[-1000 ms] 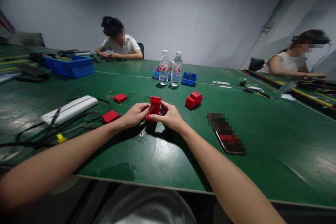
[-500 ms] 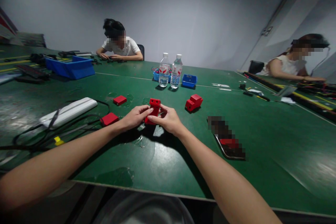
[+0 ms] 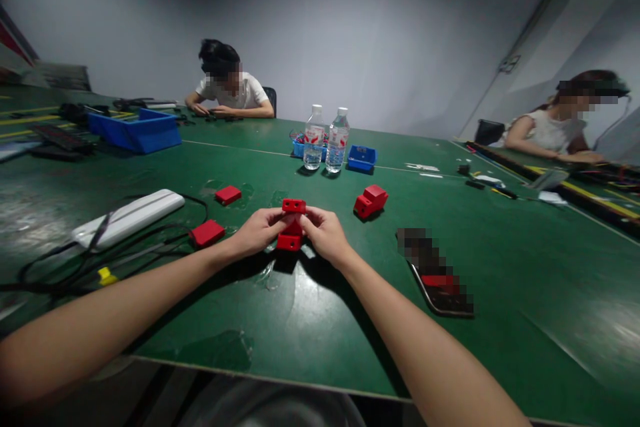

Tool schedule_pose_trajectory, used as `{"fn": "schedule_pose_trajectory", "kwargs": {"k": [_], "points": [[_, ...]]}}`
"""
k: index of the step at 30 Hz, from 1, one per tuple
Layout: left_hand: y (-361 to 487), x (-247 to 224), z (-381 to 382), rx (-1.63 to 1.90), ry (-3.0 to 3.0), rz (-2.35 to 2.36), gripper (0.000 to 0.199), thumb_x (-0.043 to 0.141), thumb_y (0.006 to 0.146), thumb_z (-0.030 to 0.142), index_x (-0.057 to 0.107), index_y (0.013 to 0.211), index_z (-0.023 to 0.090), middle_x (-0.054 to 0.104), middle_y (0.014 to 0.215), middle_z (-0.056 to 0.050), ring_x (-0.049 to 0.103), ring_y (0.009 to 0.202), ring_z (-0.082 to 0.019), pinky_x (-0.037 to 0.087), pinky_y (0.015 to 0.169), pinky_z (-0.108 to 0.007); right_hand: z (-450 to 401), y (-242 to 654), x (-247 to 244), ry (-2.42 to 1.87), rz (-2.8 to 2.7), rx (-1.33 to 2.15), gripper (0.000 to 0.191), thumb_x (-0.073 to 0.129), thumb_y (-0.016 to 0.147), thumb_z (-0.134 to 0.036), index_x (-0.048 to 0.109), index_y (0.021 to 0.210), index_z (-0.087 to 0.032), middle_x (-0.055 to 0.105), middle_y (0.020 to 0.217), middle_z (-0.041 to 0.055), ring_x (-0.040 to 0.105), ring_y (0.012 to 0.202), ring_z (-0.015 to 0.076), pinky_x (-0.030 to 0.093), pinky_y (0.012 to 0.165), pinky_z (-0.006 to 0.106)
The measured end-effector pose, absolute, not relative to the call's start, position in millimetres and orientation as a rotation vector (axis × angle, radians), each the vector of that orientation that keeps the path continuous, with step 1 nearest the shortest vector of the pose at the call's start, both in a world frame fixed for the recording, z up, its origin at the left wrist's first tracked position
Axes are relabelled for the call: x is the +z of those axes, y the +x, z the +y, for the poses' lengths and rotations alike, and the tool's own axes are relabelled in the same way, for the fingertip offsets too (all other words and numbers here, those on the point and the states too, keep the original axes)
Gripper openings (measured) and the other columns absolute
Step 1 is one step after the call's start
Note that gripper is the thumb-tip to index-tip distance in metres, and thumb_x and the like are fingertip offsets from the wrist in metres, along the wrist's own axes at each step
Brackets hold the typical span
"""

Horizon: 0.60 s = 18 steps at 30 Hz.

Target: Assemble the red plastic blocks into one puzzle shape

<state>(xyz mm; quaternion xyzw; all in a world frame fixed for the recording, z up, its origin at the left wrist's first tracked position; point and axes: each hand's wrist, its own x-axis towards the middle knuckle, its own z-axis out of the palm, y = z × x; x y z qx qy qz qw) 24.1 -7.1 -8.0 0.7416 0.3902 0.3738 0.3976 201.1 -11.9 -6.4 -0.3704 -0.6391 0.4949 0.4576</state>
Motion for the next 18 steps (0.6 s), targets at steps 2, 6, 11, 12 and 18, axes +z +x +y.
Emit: {"fn": "schedule_pose_trajectory", "kwargs": {"k": [2,6,11,12,18], "points": [[23.7,-7.9,-7.0,0.952,1.88,0.983,0.044,0.051,0.085,0.049,0.07,0.098,0.012,0.071,0.092,-0.007,0.065,0.082,-0.02,0.049,0.077,-0.028,-11.4,200.6,-7.1,-0.93,-1.575,1.197,0.04,0.066,0.075,-0.048,0.071,0.102,-0.018,0.069,0.076,0.0011,0.054,0.058,0.0108,0.044,0.057,0.024],[24.0,-7.2,-8.0,0.958,1.91,0.991,0.043,0.049,0.086,0.047,0.07,0.099,0.012,0.072,0.092,-0.007,0.065,0.083,-0.021,0.049,0.076,-0.028,-11.0,199.2,-8.5,-0.951,-1.555,1.2,0.039,0.066,0.075,-0.047,0.071,0.101,-0.018,0.067,0.072,0.0007,0.051,0.055,0.0099,0.042,0.055,0.024],[25.6,-6.5,-10.9,0.976,1.925,1.041,0.04,0.046,0.087,0.042,0.069,0.099,0.011,0.072,0.089,-0.008,0.065,0.08,-0.02,0.048,0.073,-0.028,-10.8,197.4,-9.4,-0.971,-1.497,1.222,0.041,0.066,0.074,-0.048,0.071,0.101,-0.017,0.066,0.071,0.0008,0.049,0.052,0.0094,0.041,0.053,0.024],[25.9,-6.3,-11.6,0.982,1.931,1.052,0.039,0.046,0.087,0.041,0.069,0.099,0.011,0.072,0.09,-0.008,0.064,0.079,-0.02,0.048,0.073,-0.028,-11.1,197.2,-9.1,-0.971,-1.491,1.227,0.041,0.067,0.074,-0.048,0.071,0.1,-0.017,0.067,0.072,0.001,0.05,0.053,0.0095,0.041,0.053,0.024],[27.8,-5.7,-14.6,0.975,1.928,1.05,0.039,0.046,0.087,0.042,0.069,0.098,0.012,0.072,0.091,-0.007,0.064,0.08,-0.02,0.048,0.072,-0.027,-12.9,197.0,-6.3,-0.954,-1.483,1.222,0.039,0.069,0.073,-0.049,0.071,0.094,-0.017,0.068,0.075,0.0021,0.054,0.058,0.0116,0.042,0.056,0.025]]}}
